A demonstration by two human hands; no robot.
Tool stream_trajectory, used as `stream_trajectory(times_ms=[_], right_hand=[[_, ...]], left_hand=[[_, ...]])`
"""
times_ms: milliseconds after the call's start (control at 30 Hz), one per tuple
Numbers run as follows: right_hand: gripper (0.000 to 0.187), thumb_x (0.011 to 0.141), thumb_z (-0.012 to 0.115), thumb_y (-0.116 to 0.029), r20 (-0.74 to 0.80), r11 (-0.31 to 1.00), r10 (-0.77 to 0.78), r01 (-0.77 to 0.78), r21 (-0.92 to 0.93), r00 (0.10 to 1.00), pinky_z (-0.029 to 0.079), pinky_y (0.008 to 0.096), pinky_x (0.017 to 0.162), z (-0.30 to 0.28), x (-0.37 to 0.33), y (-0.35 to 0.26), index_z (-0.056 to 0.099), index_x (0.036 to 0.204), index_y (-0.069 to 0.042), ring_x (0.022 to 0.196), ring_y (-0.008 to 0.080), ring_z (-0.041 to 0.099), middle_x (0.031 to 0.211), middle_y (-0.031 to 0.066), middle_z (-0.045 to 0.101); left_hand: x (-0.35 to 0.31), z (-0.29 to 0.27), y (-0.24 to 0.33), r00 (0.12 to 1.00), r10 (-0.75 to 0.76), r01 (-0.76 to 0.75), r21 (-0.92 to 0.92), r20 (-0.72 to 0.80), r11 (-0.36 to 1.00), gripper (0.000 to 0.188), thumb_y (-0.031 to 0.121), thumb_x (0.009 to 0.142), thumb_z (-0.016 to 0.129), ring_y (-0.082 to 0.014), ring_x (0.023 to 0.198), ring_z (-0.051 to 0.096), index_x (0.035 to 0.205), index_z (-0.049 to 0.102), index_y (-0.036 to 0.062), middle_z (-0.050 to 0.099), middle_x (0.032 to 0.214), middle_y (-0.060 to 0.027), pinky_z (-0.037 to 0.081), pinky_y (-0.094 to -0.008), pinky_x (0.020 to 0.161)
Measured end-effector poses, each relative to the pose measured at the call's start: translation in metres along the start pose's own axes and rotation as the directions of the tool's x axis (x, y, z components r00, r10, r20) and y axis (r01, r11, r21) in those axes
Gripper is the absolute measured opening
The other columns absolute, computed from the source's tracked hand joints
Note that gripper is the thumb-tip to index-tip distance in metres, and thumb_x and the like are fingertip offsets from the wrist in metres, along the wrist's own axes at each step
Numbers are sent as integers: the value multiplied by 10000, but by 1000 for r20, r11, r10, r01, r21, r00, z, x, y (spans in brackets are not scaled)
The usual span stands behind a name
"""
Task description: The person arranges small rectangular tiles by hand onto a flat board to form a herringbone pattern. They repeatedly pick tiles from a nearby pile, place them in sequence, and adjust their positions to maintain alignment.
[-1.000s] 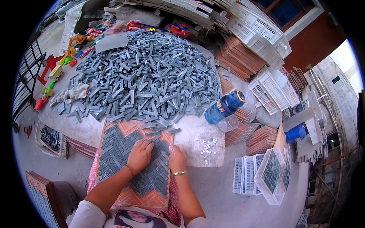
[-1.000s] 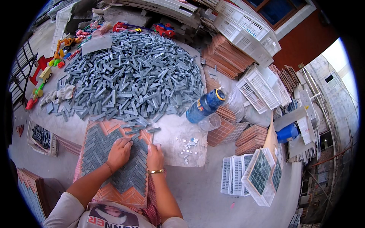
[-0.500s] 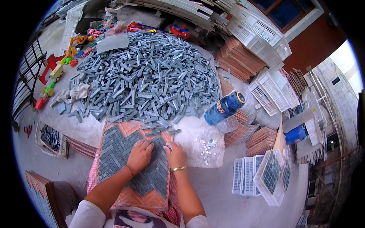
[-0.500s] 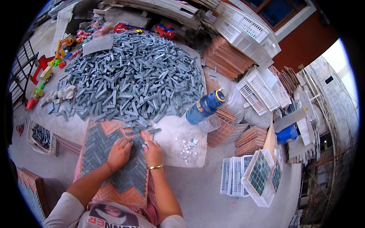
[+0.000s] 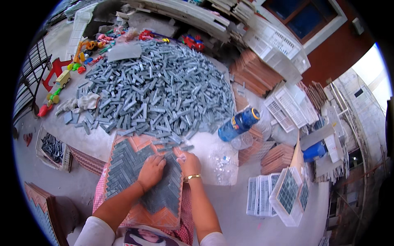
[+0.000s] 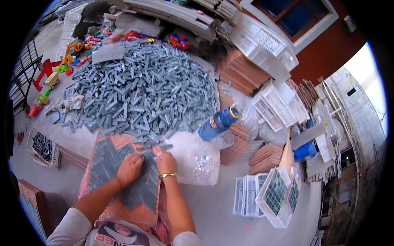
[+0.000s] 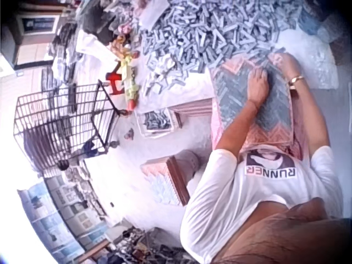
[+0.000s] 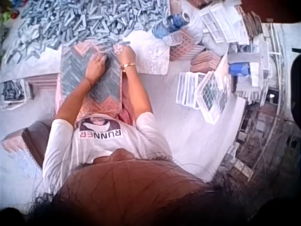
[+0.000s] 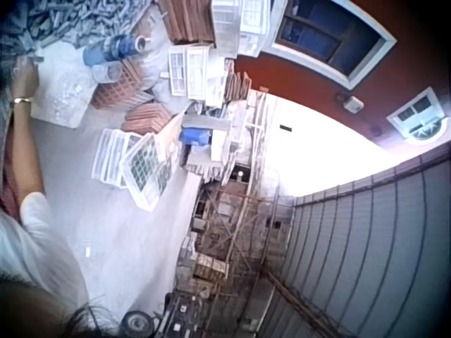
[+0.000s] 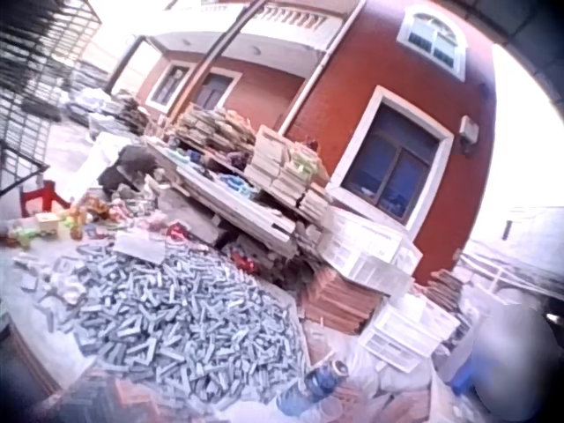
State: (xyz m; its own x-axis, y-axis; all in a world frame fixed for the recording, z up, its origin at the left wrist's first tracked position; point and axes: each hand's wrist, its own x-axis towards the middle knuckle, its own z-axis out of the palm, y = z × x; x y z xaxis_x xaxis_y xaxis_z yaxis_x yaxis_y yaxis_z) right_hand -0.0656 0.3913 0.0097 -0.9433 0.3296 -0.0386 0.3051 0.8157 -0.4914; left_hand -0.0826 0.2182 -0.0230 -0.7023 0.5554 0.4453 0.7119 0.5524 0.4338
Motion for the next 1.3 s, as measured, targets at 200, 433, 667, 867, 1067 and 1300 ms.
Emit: stream_trajectory(times_ms=[200, 433, 667, 867, 1067, 1300], right_hand=[[438, 661, 746, -231, -14, 919, -393, 393, -45, 919, 457, 392, 765, 15, 45, -16, 579, 1045, -102, 923, 309, 540, 971, 110, 536], [487, 691, 686, -369, 185, 548, -772, 785, -291, 608, 359, 471, 926, 15, 80, -19, 571, 1111, -150, 1159, 301, 428, 1283, 134, 434], [435, 708, 644, -350, 260, 342, -861, 876, -340, 437, 344, 425, 941, 23, 99, -4, 553, 1025, -66, 1152, 284, 453, 1227, 129, 502], [432, 693, 670, -380, 189, 433, -724, 650, -624, 664, 383, 409, 816, -6, 118, 35, 530, 1000, -111, 1042, 243, 488, 1171, 78, 522], [574, 624, 755, -300, -326, 877, -222, 42, -478, 919, 376, 491, 889, -26, 107, 46, 523, 1119, -124, 1136, 321, 435, 1283, 123, 438], [391, 820, 543, -182, 268, 680, -626, 681, -272, 732, 435, 435, 888, -11, 60, 22, 511, 1209, -199, 1093, 377, 471, 1305, 149, 430]], left_hand=[[4, 3, 3, 994, 68, -68, 14, -81, 998, 211, 110, 759, 483, -265, 1014, 515, 936, 560, 23, 550, 1033, -119, 415, -386, 869], [-1, -1, 5, 1000, 15, -14, -26, 6, 1000, 228, 107, 737, 508, -271, 1018, 521, 938, 572, 22, 552, 1025, -110, 410, -382, 890], [0, -8, 7, 1000, 2, -1, -54, 18, 999, 212, 116, 736, 514, -265, 1000, 520, 921, 576, 32, 551, 1000, -102, 415, -376, 871], [0, -5, 7, 1000, -1, 1, -16, 20, 1000, 185, 122, 751, 501, -249, 964, 515, 910, 561, 48, 536, 976, -91, 414, -372, 856], [0, -7, 7, 994, -34, 36, -16, 103, 999, 214, 124, 746, 510, -256, 1001, 508, 938, 558, 42, 538, 1019, -97, 400, -387, 893], [0, -3, 7, 999, -11, 11, -1, 48, 1000, 220, 117, 759, 495, -256, 998, 508, 952, 564, 36, 537, 1020, -101, 404, -387, 889]])
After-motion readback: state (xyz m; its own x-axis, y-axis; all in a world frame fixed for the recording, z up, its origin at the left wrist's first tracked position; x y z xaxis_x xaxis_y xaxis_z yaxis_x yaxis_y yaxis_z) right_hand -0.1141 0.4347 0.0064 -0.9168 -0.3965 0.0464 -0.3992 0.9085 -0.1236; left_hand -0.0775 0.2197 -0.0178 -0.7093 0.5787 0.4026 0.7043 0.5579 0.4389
